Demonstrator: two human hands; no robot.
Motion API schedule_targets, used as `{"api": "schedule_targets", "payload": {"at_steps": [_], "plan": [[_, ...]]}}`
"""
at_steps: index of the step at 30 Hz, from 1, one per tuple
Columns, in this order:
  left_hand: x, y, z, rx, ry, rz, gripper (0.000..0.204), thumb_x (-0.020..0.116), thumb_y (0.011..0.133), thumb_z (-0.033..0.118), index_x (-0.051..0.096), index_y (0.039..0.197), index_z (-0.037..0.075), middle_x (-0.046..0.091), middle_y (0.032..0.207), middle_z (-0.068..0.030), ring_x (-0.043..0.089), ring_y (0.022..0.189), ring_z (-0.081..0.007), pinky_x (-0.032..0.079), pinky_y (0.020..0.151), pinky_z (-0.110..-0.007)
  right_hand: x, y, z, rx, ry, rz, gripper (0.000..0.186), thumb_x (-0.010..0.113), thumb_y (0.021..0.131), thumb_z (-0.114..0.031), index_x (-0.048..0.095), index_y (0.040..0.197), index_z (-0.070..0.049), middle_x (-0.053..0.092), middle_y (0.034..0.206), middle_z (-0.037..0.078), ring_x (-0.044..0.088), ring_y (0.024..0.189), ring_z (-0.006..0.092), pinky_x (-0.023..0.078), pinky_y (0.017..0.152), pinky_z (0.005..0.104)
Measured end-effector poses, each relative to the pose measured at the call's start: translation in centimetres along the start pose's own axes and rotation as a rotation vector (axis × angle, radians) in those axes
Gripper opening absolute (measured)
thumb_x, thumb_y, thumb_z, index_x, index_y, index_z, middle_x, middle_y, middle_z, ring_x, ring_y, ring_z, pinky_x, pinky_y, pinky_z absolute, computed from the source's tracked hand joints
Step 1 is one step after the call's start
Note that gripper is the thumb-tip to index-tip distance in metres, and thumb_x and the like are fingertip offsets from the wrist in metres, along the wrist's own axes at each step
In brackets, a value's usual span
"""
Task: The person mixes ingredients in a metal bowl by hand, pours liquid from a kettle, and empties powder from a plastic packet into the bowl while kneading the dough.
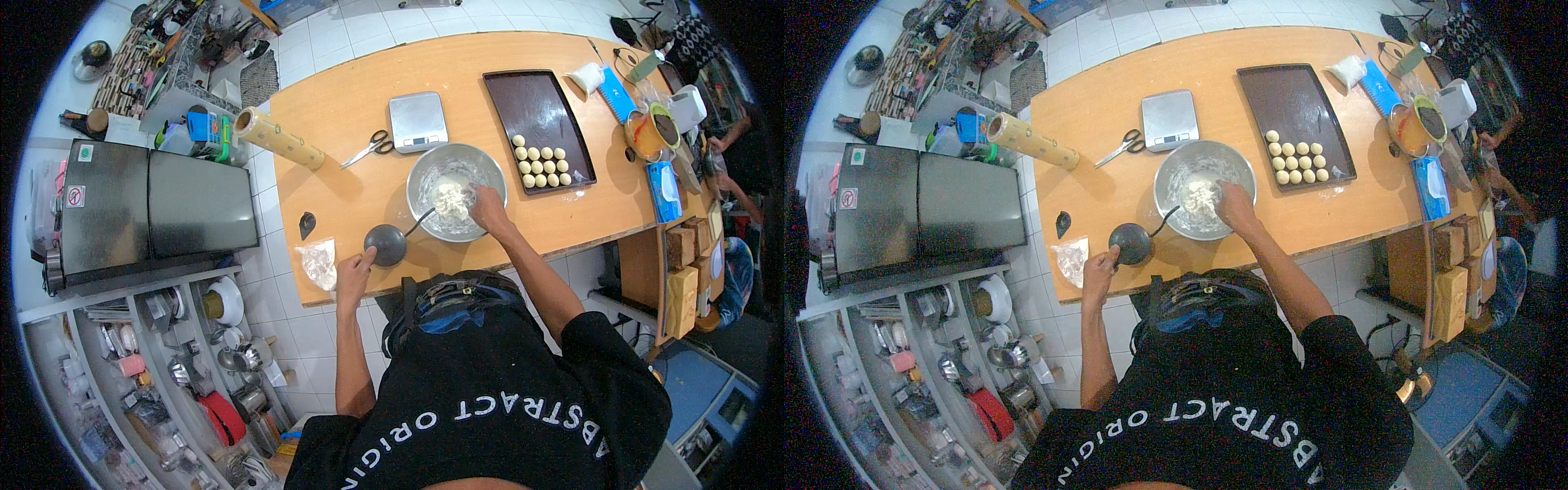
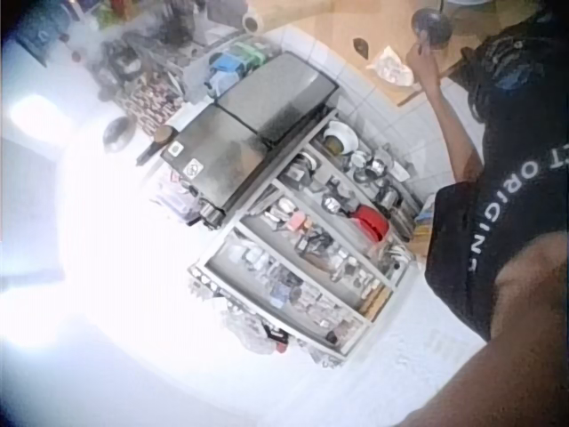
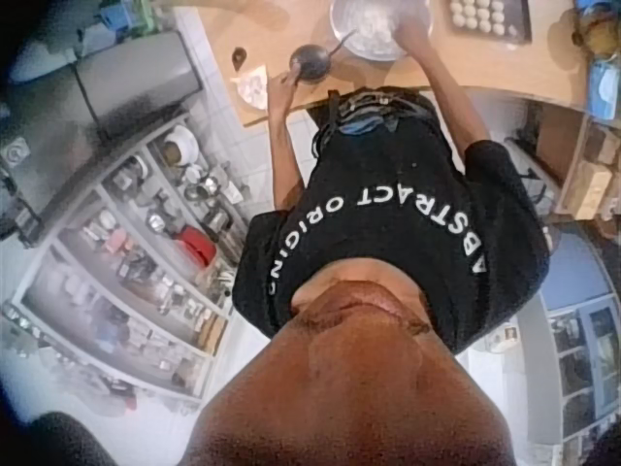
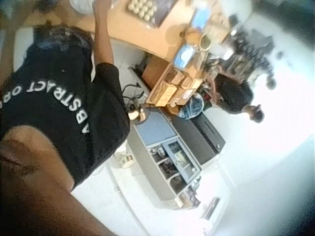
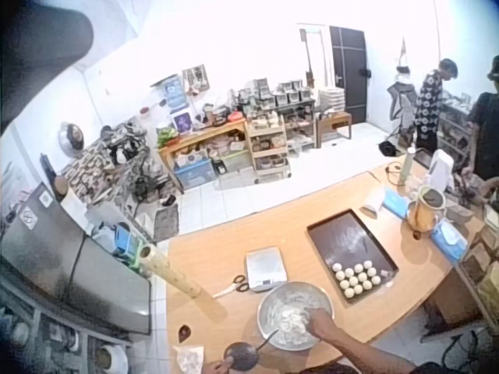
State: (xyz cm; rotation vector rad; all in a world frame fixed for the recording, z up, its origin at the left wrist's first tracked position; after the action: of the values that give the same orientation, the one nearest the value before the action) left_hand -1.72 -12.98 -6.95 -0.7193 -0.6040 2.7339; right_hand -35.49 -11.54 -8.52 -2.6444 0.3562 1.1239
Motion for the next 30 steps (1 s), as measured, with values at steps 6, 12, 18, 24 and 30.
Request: {"api": "schedule_targets", "payload": {"at_steps": [6, 12, 18, 24, 30], "plan": [[0.8, 0.9, -3.3, -0.016, -0.192, -0.004, 0.051, 0.055, 0.082, 0.045, 0.045, 0.053, 0.004, 0.037, 0.052, 0.0027, 0.031, 0.051, -0.0072, 0.026, 0.046, -0.025, 0.6, 0.1, 0.4, -0.017, -0.022, -0.007, 0.040, 0.052, 0.065, 0.000, 0.057, 0.104, -0.001, 0.059, 0.085, 0.026, 0.058, 0.081, 0.0385, 0.046, 0.073, 0.0434], [0.7, 1.4, -6.0, -0.036, -0.299, 0.041, 0.039, 0.051, 0.087, 0.037, 0.054, 0.064, 0.006, 0.043, 0.059, 0.0026, 0.033, 0.053, -0.0066, 0.029, 0.048, -0.022, 1.5, -0.2, -0.7, -0.076, -0.098, -0.058, 0.034, 0.053, 0.064, -0.001, 0.059, 0.098, -0.001, 0.059, 0.081, 0.025, 0.058, 0.079, 0.0375, 0.046, 0.072, 0.0437], [0.5, 0.8, -5.7, -0.059, -0.441, 0.114, 0.044, 0.053, 0.083, 0.045, 0.049, 0.060, 0.008, 0.037, 0.058, 0.0038, 0.029, 0.054, -0.0073, 0.024, 0.050, -0.023, 2.5, -0.3, -1.0, -0.144, -0.289, -0.120, 0.032, 0.054, 0.064, -0.002, 0.056, 0.095, 0.001, 0.058, 0.079, 0.024, 0.057, 0.080, 0.0372, 0.046, 0.071, 0.0440], [0.1, 0.8, -6.7, -0.072, -0.469, 0.140, 0.038, 0.052, 0.084, 0.042, 0.058, 0.076, 0.006, 0.049, 0.067, 0.0021, 0.038, 0.056, -0.0069, 0.032, 0.050, -0.021, 3.9, 1.0, -0.5, -0.192, -0.320, -0.089, 0.033, 0.052, 0.067, -0.003, 0.054, 0.100, 0.001, 0.055, 0.089, 0.027, 0.056, 0.084, 0.0375, 0.046, 0.073, 0.0446], [0.0, 0.3, -5.6, -0.085, -0.509, 0.199, 0.039, 0.055, 0.083, 0.044, 0.059, 0.077, 0.005, 0.049, 0.067, 0.0013, 0.041, 0.059, -0.0081, 0.034, 0.053, -0.022, 5.5, 1.6, -1.0, -0.134, -0.379, -0.207, 0.029, 0.052, 0.068, -0.004, 0.056, 0.096, 0.002, 0.054, 0.096, 0.026, 0.057, 0.086, 0.0366, 0.047, 0.072, 0.0442]]}}
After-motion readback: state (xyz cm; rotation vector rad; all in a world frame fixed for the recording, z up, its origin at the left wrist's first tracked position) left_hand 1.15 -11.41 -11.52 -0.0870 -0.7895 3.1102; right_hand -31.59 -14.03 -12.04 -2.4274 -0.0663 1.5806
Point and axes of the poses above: each hand's wrist, its own y-axis towards the middle knuckle, its own x-axis out of the palm, z = x × y, the point moved 10 cm from there along y, towards the middle knuckle
